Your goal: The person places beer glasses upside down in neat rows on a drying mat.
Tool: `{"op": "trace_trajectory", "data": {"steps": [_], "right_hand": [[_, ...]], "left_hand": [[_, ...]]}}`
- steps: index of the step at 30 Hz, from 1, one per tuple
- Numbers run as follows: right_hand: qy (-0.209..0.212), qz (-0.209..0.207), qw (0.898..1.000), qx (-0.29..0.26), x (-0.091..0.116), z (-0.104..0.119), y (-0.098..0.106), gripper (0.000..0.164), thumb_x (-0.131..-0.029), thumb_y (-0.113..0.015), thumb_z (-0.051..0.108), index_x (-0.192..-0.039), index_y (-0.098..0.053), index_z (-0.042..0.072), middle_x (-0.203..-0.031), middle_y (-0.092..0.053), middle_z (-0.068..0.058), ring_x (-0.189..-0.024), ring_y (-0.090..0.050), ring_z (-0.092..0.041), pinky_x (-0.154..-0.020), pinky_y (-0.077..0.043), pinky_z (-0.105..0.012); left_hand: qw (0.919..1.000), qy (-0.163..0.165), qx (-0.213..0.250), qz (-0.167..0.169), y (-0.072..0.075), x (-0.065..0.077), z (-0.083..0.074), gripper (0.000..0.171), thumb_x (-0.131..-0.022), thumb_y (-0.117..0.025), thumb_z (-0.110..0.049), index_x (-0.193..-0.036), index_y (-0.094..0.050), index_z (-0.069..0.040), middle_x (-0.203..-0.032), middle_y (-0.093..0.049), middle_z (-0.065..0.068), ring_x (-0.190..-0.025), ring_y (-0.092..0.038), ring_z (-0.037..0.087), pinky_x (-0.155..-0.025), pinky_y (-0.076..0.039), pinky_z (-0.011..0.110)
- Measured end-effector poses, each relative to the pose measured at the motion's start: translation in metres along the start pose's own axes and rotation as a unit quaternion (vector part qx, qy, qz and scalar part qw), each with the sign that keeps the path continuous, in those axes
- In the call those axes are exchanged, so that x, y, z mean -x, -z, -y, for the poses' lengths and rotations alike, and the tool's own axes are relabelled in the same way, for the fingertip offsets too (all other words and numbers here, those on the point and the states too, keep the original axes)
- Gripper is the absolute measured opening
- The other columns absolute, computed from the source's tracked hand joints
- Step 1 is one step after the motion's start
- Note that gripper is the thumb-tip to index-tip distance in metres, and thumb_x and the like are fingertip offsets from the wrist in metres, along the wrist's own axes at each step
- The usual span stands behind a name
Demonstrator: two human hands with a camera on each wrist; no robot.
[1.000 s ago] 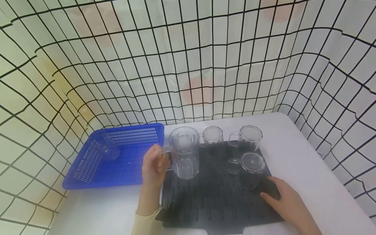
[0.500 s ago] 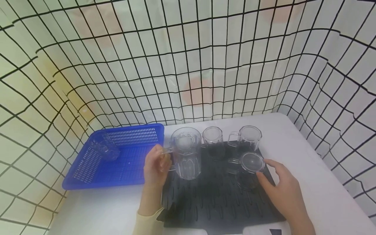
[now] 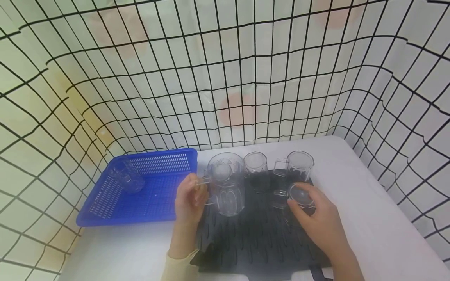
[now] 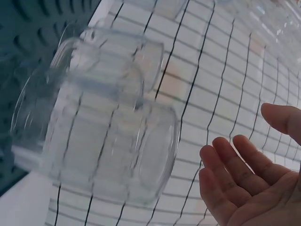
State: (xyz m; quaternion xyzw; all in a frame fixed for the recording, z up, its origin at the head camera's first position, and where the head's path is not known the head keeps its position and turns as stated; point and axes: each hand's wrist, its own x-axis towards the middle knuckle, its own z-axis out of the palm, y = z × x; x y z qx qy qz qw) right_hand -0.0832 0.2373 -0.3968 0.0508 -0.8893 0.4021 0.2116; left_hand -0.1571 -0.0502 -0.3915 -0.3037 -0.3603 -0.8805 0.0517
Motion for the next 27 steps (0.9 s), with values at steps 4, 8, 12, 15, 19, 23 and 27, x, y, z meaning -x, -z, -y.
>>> {"op": "trace_trajectory", "data": {"steps": [4,8,12,15,19,23,27], "right_hand": [[0.003,0.028,1.0,-0.009,-0.001,0.008,-0.009,0.044,-0.091,-0.071,0.02,-0.131,-0.057,0.009,-0.131,-0.058,-0.011,-0.113,-0.055,-0.037,-0.087,-0.044,-0.045],[0.004,0.054,0.998,-0.028,-0.002,0.013,-0.018,0.04,-0.092,-0.069,0.021,-0.13,-0.058,0.011,-0.129,-0.059,-0.008,-0.114,-0.054,-0.033,-0.091,-0.042,-0.041],[0.005,0.073,0.996,-0.052,-0.003,0.013,-0.026,0.039,-0.092,-0.069,0.021,-0.129,-0.059,0.012,-0.128,-0.06,-0.01,-0.113,-0.054,-0.035,-0.089,-0.042,-0.055],[0.004,0.085,0.994,-0.065,-0.002,0.012,-0.032,0.038,-0.093,-0.068,0.021,-0.128,-0.059,0.012,-0.128,-0.06,-0.009,-0.113,-0.054,-0.035,-0.089,-0.042,-0.057],[0.004,0.102,0.992,-0.074,-0.002,0.013,-0.041,0.035,-0.094,-0.066,0.023,-0.128,-0.059,0.014,-0.126,-0.062,-0.006,-0.112,-0.056,-0.028,-0.092,-0.044,-0.045],[-0.008,0.131,0.987,-0.095,-0.001,0.011,-0.053,0.033,-0.097,-0.061,0.023,-0.127,-0.059,0.01,-0.124,-0.063,-0.004,-0.111,-0.059,-0.022,-0.091,-0.047,-0.032],[-0.046,0.173,0.974,-0.14,0.0,0.009,-0.064,0.033,-0.099,-0.058,0.025,-0.126,-0.059,0.006,-0.121,-0.064,-0.005,-0.109,-0.061,-0.02,-0.092,-0.049,-0.036]], "left_hand": [[0.9999,-0.006,0.0,0.011,-0.002,0.0,0.001,0.027,-0.094,-0.036,-0.005,-0.077,-0.053,-0.017,-0.056,-0.037,-0.006,-0.046,-0.024,0.008,-0.041,-0.015,0.023],[0.9996,-0.013,0.005,0.026,-0.001,-0.001,0.004,0.027,-0.095,-0.036,-0.005,-0.078,-0.053,-0.017,-0.057,-0.036,-0.005,-0.046,-0.025,0.008,-0.04,-0.014,0.023],[0.9991,-0.019,0.007,0.036,0.0,-0.001,0.005,0.026,-0.096,-0.036,-0.006,-0.078,-0.052,-0.016,-0.057,-0.035,-0.004,-0.046,-0.025,0.008,-0.039,-0.015,0.023],[0.9992,-0.018,0.006,0.036,-0.001,0.0,0.005,0.025,-0.096,-0.038,-0.007,-0.078,-0.052,-0.017,-0.057,-0.034,-0.004,-0.045,-0.025,0.008,-0.04,-0.015,0.024],[0.9995,-0.014,0.001,0.029,-0.003,0.0,0.006,0.025,-0.096,-0.038,-0.007,-0.078,-0.052,-0.017,-0.056,-0.035,-0.004,-0.045,-0.025,0.008,-0.04,-0.015,0.024],[0.9996,-0.014,-0.003,0.026,-0.005,0.001,0.009,0.027,-0.094,-0.035,-0.004,-0.077,-0.052,-0.017,-0.056,-0.034,-0.004,-0.045,-0.025,0.008,-0.04,-0.015,0.024],[0.9993,-0.019,-0.008,0.031,-0.006,0.001,0.012,0.028,-0.093,-0.033,-0.002,-0.077,-0.05,-0.016,-0.056,-0.033,-0.004,-0.045,-0.024,0.009,-0.04,-0.015,0.024]]}}
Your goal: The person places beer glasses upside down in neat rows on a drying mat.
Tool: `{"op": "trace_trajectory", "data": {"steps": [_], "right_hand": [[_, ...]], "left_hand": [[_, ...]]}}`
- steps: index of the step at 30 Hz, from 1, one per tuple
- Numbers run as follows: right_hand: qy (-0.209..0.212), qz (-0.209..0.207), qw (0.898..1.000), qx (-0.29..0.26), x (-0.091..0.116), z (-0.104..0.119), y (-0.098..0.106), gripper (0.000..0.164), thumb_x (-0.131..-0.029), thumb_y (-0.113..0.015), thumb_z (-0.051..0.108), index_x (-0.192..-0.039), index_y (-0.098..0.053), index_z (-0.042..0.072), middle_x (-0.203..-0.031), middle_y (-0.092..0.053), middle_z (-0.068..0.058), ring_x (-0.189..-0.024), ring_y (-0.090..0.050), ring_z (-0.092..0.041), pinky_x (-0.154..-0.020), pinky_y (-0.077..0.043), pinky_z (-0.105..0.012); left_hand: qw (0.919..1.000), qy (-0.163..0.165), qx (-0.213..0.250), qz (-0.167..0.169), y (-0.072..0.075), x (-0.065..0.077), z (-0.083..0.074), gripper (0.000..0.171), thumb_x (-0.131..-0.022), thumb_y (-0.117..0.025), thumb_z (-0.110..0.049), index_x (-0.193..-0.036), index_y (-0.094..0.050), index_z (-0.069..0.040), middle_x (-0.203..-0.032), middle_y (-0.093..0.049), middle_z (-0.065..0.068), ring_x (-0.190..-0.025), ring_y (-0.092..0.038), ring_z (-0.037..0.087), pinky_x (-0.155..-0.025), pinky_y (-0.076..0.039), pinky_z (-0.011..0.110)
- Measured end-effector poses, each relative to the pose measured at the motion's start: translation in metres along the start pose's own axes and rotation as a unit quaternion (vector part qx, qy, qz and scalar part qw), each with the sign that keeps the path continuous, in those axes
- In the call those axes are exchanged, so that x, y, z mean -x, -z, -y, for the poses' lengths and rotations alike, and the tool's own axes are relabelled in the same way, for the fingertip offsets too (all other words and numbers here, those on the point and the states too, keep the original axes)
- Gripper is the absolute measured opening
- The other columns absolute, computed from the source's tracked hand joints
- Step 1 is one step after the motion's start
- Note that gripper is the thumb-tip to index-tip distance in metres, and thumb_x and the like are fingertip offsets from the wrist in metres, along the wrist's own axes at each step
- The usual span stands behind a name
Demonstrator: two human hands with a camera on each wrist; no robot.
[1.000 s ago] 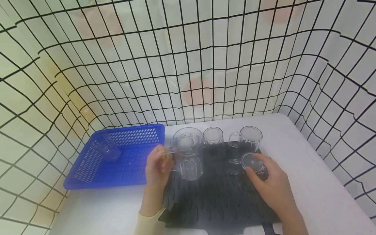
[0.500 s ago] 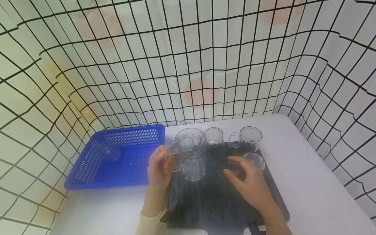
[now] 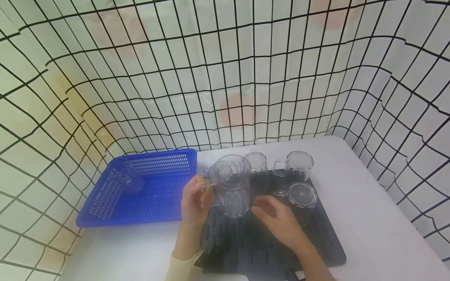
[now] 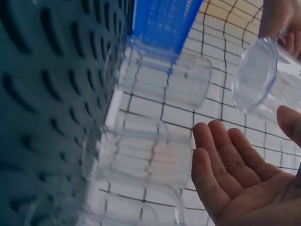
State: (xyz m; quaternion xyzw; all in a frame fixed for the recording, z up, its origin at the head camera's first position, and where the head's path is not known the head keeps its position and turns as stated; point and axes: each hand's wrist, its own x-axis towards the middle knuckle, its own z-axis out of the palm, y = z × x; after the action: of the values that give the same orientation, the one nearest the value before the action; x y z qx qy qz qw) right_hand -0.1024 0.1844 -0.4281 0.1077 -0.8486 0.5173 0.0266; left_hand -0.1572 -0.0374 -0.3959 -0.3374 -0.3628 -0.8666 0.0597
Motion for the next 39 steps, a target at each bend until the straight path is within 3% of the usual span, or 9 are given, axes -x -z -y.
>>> {"op": "trace_trajectory", "data": {"steps": [6,9,13,21,30,36,39], "right_hand": [[-0.043,0.044,0.993,-0.102,-0.005,0.0,-0.01,0.034,-0.103,-0.051,0.022,-0.123,-0.058,-0.005,-0.111,-0.067,-0.012,-0.099,-0.065,-0.022,-0.089,-0.051,-0.04],[-0.056,0.066,0.985,-0.147,-0.008,0.002,-0.013,0.038,-0.105,-0.045,0.022,-0.123,-0.055,-0.011,-0.107,-0.067,-0.016,-0.096,-0.066,-0.022,-0.086,-0.051,-0.034],[-0.082,0.092,0.972,-0.198,-0.01,0.005,-0.016,0.046,-0.106,-0.042,0.027,-0.122,-0.053,-0.014,-0.107,-0.067,-0.02,-0.094,-0.067,-0.023,-0.085,-0.051,-0.029],[-0.118,0.14,0.945,-0.272,-0.012,0.007,-0.019,0.061,-0.106,-0.034,0.041,-0.118,-0.052,-0.016,-0.102,-0.069,-0.016,-0.091,-0.069,-0.025,-0.082,-0.054,-0.034],[-0.088,0.162,0.933,-0.309,-0.013,0.002,-0.022,0.065,-0.108,-0.023,0.041,-0.118,-0.051,-0.017,-0.101,-0.068,-0.012,-0.092,-0.068,-0.026,-0.083,-0.054,-0.036],[-0.047,0.182,0.914,-0.359,-0.016,-0.002,-0.02,0.064,-0.108,-0.016,0.039,-0.117,-0.053,-0.012,-0.104,-0.069,-0.008,-0.094,-0.068,-0.023,-0.085,-0.053,-0.037],[-0.027,0.186,0.906,-0.38,-0.019,-0.002,-0.018,0.066,-0.108,-0.015,0.038,-0.119,-0.051,-0.015,-0.106,-0.069,-0.009,-0.097,-0.068,-0.022,-0.086,-0.053,-0.035]], "left_hand": [[1.0,-0.004,0.0,0.002,0.001,0.001,0.003,0.029,-0.092,-0.032,0.0,-0.077,-0.05,-0.017,-0.057,-0.033,-0.004,-0.045,-0.023,0.009,-0.04,-0.015,0.024],[1.0,-0.004,-0.006,0.0,0.001,0.001,0.004,0.029,-0.092,-0.032,0.0,-0.077,-0.049,-0.017,-0.057,-0.035,-0.005,-0.045,-0.024,0.008,-0.041,-0.015,0.024],[0.9998,-0.003,-0.019,-0.005,0.003,0.002,0.006,0.029,-0.091,-0.031,0.001,-0.076,-0.048,-0.017,-0.056,-0.035,-0.005,-0.044,-0.024,0.009,-0.04,-0.016,0.024],[0.9984,0.012,-0.048,-0.025,0.006,0.004,0.01,0.027,-0.091,-0.034,-0.002,-0.075,-0.049,-0.017,-0.056,-0.036,-0.006,-0.044,-0.022,0.013,-0.042,-0.016,0.027],[0.9974,0.007,-0.069,-0.02,0.01,0.005,0.014,0.025,-0.089,-0.035,-0.002,-0.07,-0.047,-0.013,-0.054,-0.034,-0.003,-0.044,-0.024,0.013,-0.043,-0.017,0.027],[0.9947,-0.015,-0.102,-0.001,0.013,0.004,0.015,0.018,-0.084,-0.038,0.0,-0.067,-0.036,-0.004,-0.054,-0.029,0.004,-0.046,-0.026,0.014,-0.043,-0.017,0.028],[0.9938,-0.022,-0.107,0.021,0.015,0.004,0.015,0.018,-0.083,-0.038,0.001,-0.065,-0.034,-0.003,-0.053,-0.027,0.005,-0.046,-0.024,0.015,-0.043,-0.017,0.029]]}}
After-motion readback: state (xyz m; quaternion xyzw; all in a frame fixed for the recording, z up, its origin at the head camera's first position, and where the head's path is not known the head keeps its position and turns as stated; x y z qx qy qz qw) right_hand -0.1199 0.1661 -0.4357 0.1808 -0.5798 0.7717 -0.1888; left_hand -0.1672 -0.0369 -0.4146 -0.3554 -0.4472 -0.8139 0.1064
